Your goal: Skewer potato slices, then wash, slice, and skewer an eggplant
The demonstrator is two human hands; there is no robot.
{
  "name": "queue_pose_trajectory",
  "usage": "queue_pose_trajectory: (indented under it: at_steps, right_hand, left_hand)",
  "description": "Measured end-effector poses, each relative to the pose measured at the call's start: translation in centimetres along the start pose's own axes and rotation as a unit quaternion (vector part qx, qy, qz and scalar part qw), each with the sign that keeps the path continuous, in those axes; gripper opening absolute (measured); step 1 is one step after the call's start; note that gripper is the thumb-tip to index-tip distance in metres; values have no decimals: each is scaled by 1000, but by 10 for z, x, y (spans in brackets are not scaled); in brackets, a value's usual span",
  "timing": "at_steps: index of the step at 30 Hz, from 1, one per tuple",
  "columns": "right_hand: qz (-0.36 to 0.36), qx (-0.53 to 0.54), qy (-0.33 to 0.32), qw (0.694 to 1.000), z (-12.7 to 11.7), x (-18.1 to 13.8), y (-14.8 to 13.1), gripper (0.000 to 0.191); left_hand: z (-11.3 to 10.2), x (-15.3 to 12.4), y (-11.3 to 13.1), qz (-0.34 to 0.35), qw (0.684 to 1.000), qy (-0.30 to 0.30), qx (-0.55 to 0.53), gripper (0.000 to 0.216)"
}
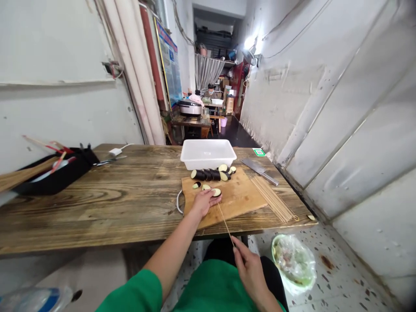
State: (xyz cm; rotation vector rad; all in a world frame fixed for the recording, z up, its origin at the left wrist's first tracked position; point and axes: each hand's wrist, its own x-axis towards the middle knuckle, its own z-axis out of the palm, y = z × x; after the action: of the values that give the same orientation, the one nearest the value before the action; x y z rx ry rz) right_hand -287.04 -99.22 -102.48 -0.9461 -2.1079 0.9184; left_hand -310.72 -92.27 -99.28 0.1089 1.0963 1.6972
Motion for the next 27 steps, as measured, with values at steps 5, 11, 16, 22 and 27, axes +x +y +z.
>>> queue_pose_trajectory:
  at_steps: [5,11,16,22,27]
  right_hand:
    - [-7,-12,27,1000,2,6,-1,36]
    - [-14,-8,22,1000,6,7,0,35]
    - [-14,-6,27,1000,9,10,1,35]
    - [-28,-10,36,999,11,14,3,35]
    - [-21,-3,28,999,13,12,5,36]
  left_hand:
    - [-2,2,0,-4,1000,-7,-1,7]
    - [-1,4,-1,7,1000,4,6,5]
    - [0,2,-1,6,1000,15,13,7]
    - [-1,2,-1,15,1000,9,5,9]
    - [1,2,-1,12,1000,15,10,10]
